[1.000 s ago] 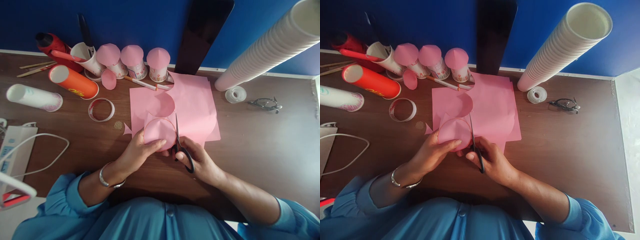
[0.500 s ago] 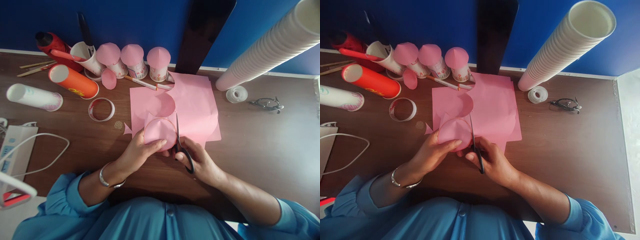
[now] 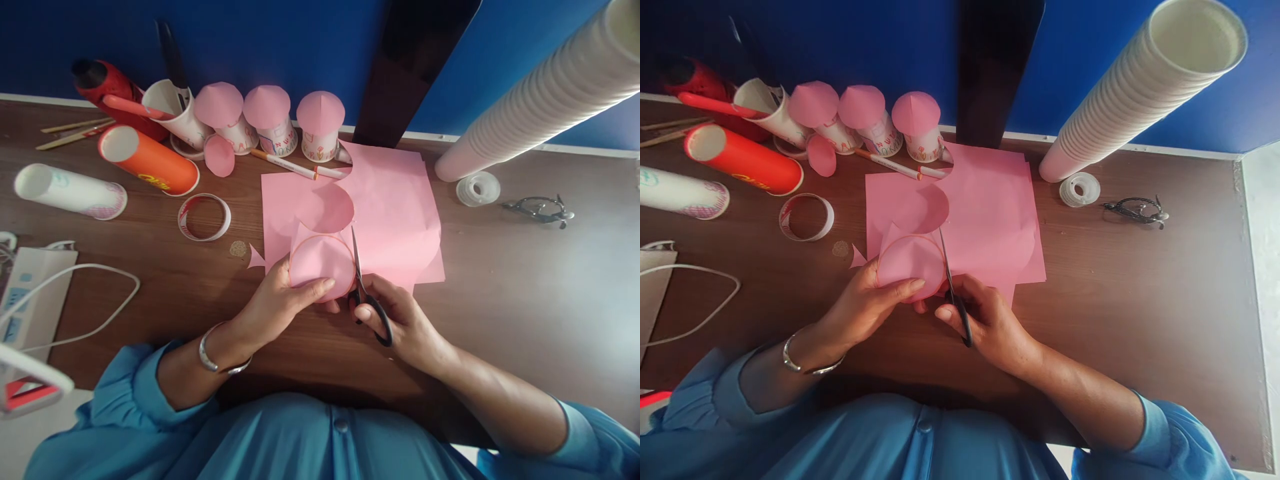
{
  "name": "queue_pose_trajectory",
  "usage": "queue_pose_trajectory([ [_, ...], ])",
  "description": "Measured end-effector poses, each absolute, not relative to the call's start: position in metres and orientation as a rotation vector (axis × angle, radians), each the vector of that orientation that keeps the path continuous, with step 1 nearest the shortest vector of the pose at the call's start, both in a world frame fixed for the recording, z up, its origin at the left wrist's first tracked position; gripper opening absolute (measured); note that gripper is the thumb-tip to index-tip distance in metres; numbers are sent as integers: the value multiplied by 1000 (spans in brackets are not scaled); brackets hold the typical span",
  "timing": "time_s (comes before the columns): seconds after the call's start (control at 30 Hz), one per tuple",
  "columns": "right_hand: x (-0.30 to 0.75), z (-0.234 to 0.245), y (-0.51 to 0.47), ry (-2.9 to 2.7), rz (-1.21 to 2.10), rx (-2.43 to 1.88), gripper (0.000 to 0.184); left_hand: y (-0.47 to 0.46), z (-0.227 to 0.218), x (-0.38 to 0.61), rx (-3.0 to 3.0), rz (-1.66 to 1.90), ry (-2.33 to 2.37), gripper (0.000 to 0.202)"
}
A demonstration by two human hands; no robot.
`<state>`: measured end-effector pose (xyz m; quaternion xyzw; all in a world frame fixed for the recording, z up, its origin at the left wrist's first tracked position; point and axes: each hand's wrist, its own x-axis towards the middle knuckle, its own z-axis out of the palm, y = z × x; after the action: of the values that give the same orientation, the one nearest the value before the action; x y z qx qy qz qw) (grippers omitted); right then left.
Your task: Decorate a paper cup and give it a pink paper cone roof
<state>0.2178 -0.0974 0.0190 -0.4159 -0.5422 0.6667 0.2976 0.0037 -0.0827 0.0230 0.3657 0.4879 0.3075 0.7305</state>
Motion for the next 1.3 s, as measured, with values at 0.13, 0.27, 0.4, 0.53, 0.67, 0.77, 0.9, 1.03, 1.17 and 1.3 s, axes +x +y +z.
queue_pose_trajectory([
  [0.13,218,21,-97,-1443,1788,-1122,38,-82,23,4,807,675,1073,27],
  [0.27,218,22,-97,-1421,1808,-1139,39,-82,23,4,808,682,1080,30],
  [0.4,218,22,-97,-1400,1828,-1122,37,-82,24,4,789,688,1075,29],
  [0.53,218,22,-97,-1378,1854,-1135,37,-81,24,4,778,700,1065,27],
  [0.67,219,22,-98,-1373,1864,-1148,40,-81,25,4,772,707,1067,31],
  [0.77,220,21,-99,-1362,1872,-1147,40,-80,25,4,755,700,1055,33],
  [0.9,221,20,-99,-1338,1900,-1123,38,-80,25,3,744,702,1043,28],
  [1.03,221,21,-98,-1337,1913,-1150,42,-80,26,3,751,710,1052,22],
  [1.17,222,21,-97,-1340,1909,-1169,43,-79,26,3,758,702,1062,24],
  [1.3,224,21,-96,-1333,1933,-1182,44,-79,24,1,767,682,1081,24],
])
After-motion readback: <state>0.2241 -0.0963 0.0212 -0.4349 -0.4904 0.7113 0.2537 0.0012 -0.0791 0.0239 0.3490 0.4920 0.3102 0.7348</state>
